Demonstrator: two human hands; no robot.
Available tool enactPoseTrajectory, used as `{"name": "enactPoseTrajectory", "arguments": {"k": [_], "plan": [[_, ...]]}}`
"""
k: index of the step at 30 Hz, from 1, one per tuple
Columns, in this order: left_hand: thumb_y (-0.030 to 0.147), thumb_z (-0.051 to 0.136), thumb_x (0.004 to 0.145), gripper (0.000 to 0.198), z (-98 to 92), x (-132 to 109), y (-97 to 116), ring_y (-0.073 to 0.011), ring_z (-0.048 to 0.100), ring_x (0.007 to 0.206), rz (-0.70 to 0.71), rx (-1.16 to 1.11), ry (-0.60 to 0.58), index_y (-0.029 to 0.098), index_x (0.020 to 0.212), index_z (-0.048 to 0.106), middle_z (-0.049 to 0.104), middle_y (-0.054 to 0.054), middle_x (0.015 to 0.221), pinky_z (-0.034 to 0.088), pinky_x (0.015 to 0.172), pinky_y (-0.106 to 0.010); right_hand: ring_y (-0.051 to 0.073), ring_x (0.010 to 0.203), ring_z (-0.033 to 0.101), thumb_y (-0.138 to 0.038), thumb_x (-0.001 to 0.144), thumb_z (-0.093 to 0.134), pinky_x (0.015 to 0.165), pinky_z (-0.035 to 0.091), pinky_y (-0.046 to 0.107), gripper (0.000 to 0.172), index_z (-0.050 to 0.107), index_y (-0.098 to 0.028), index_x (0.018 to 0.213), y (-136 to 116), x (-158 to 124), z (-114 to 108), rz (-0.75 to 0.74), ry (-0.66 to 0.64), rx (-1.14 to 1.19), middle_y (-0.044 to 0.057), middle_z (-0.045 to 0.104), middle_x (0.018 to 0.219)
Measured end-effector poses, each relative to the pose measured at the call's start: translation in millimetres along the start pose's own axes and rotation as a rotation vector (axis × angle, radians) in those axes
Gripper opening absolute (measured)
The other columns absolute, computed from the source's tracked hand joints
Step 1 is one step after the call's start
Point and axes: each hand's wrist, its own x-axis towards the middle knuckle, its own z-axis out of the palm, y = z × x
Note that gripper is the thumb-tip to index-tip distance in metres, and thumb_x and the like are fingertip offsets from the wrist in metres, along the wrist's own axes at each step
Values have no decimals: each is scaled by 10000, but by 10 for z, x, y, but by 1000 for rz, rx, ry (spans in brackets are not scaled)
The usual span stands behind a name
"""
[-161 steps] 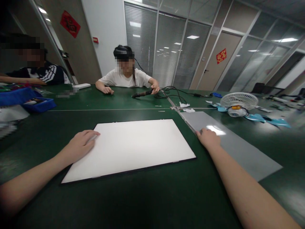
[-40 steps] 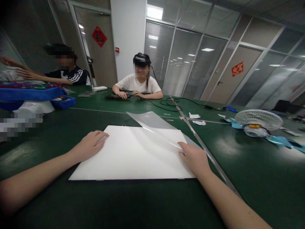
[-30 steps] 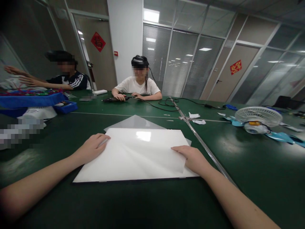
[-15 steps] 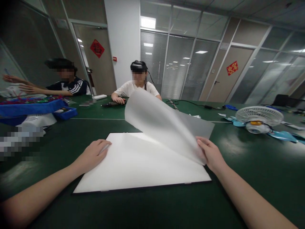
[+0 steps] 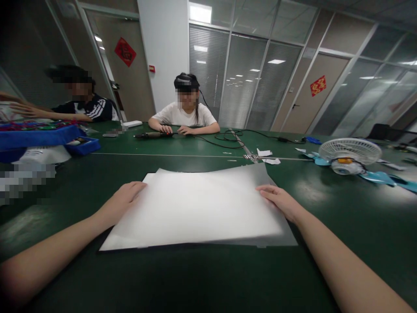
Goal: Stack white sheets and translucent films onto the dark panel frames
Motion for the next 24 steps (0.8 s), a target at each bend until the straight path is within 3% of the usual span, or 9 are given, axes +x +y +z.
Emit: {"name": "enactPoseTrajectory", "arguments": {"k": [6,10,13,18,24], "plan": [[333,313,882,450,-38,22,9,-270,573,1138,-136,-203,45,179,1265,493,650,-93,1203,454,929,-402,61,429,392,-462,727,701,401,280,179,503,619,-180,1135,-24,-34,33,-9,-12,25,-81,486,539],[311,315,865,515,-7,36,-43,-237,572,1161,-207,-322,98,191,1359,395,608,-80,1287,458,953,-383,96,481,498,-441,733,707,439,379,212,607,557,-196,1268,-55,-45,65,13,4,83,-29,606,644],[304,404,800,544,42,61,-93,-261,556,1176,-145,-238,63,158,1320,464,558,-109,1336,437,994,-394,123,545,559,-421,747,693,491,439,242,650,516,-206,1335,-75,-55,70,2,41,83,8,663,736],[271,420,763,482,134,85,-189,-273,469,1263,-7,-86,51,150,1208,561,551,-106,1336,335,1095,-419,126,554,555,-408,760,677,496,443,244,619,535,-204,1326,-77,-62,81,-55,68,0,0,649,708],[282,398,783,459,120,78,-162,-280,503,1213,-14,-60,36,145,1185,573,598,-113,1256,372,1057,-426,131,561,556,-416,755,670,495,436,248,590,573,-196,1294,-25,-29,83,-75,83,-36,1,648,702]]}}
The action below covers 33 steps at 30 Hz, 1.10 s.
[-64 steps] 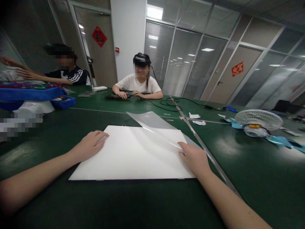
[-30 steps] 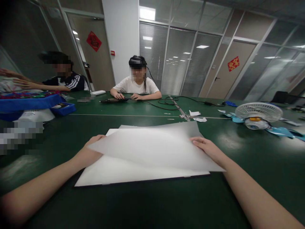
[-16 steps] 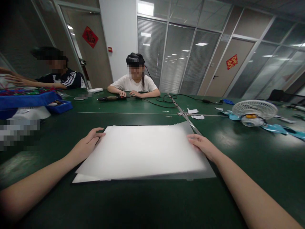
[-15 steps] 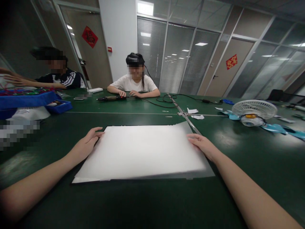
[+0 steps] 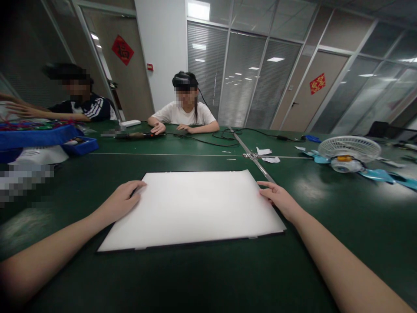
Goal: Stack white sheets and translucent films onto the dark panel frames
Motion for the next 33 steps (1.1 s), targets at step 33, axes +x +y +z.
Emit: {"name": "enactPoseTrajectory", "arguments": {"k": [33], "plan": [[303,410,805,390,-5,14,11,-278,514,1175,-8,-40,19,165,1121,591,610,-103,1211,388,1035,-435,79,525,413,-408,728,700,452,308,202,502,598,-188,1168,44,40,4,8,23,42,-49,494,648]]}}
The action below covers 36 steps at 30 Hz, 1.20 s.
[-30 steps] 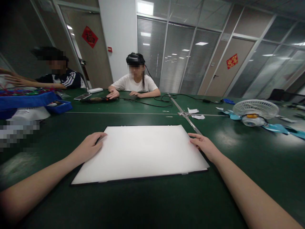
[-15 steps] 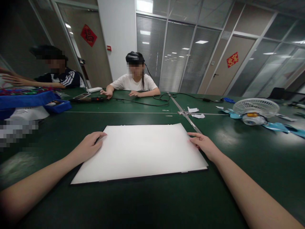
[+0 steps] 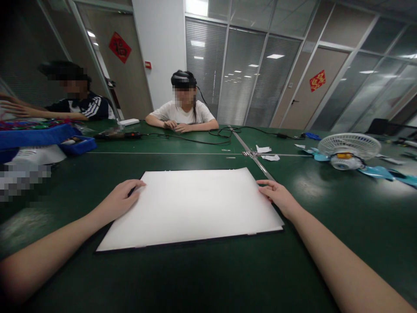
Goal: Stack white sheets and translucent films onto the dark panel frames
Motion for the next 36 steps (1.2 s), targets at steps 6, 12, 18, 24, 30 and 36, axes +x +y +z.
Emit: {"name": "enactPoseTrajectory", "arguments": {"k": [6,12,18,24,30,36], "plan": [[290,411,813,395,21,0,-49,-272,492,1201,-5,-10,-16,169,1147,585,588,-99,1236,368,1052,-435,70,496,407,-325,706,703,419,315,197,407,620,-171,1073,-25,1,20,1,84,64,-41,505,650],[288,415,812,383,20,-7,-51,-267,500,1193,-1,-6,-7,170,1127,598,593,-97,1227,366,1056,-423,75,454,398,-339,679,680,384,273,211,348,617,-174,978,-6,23,46,-6,158,66,-38,501,618],[282,411,814,376,14,-18,-38,-266,493,1207,-7,2,-2,186,1124,600,588,-86,1240,377,1049,-426,129,551,503,-392,738,572,499,372,256,255,654,-197,880,-37,-11,60,-106,272,-372,-5,570,642],[298,409,814,384,21,1,-54,-266,499,1195,17,-3,0,165,1117,605,596,-100,1224,361,1062,-425,178,704,596,-370,789,494,653,442,298,275,693,-228,915,-16,-4,69,-301,218,-721,16,671,784],[339,411,826,381,14,5,-37,-265,504,1188,9,-29,5,171,1106,608,602,-96,1211,363,1059,-421,188,720,602,-334,798,475,661,449,306,280,696,-228,933,10,22,58,-289,203,-769,25,691,829],[369,411,837,370,-163,13,111,-286,498,1184,-42,9,39,187,1087,615,594,-96,1207,378,1031,-449,188,769,610,-303,832,439,690,452,304,294,681,-227,980,3,16,55,-298,189,-788,29,697,911]]}}
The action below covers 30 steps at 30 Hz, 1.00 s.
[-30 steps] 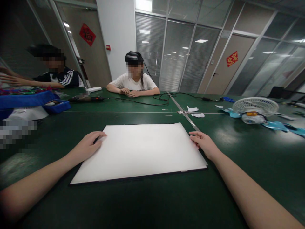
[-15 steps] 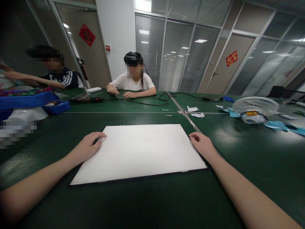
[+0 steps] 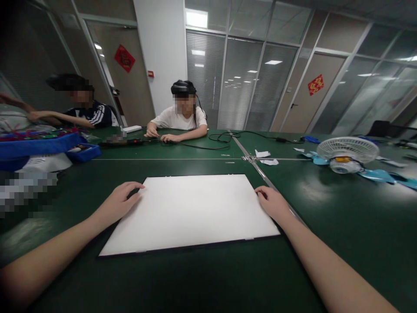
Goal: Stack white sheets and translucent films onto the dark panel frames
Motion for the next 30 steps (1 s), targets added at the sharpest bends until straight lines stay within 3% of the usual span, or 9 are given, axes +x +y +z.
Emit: {"name": "enactPoseTrajectory", "arguments": {"k": [4,9,14,19,25,30], "plan": [[318,389,845,342,-68,112,183,-270,510,1144,84,74,23,188,1075,607,594,-93,1167,386,1011,-427,190,800,609,-293,841,437,718,451,303,283,671,-220,982,2,5,3,-11,-19,-10,34,694,946],[286,398,854,320,0,469,445,-264,523,1095,242,215,-27,215,1085,608,596,-81,1163,404,952,-415,196,850,613,-285,847,448,767,453,308,273,665,-213,997,25,16,17,-12,-32,-16,45,686,1015],[293,391,872,319,206,775,566,-257,528,1087,160,244,-40,203,1077,619,599,-97,1167,407,911,-378,195,876,614,-286,854,447,779,446,297,278,665,-208,1008,-36,-11,-18,-22,-40,-19,54,677,1009],[275,373,887,280,426,782,534,-257,555,996,106,273,-19,196,996,619,639,-108,1038,412,842,-376,187,833,599,-295,866,430,727,433,292,273,652,-204,996,-89,-19,-28,-23,-57,-20,52,661,963],[272,359,898,277,461,783,475,-258,555,985,106,286,-22,190,991,607,643,-114,1041,406,814,-374,181,744,591,-330,869,445,638,404,283,242,642,-226,964,-113,19,-61,-31,-116,-95,35,651,869],[270,372,896,271,447,782,461,-258,554,1008,96,264,-26,191,991,613,642,-117,1059,400,825,-370,206,795,595,-268,854,461,657,389,286,223,670,-209,803,-382,237,-182,-209,-117,-303,68,656,834]]}}
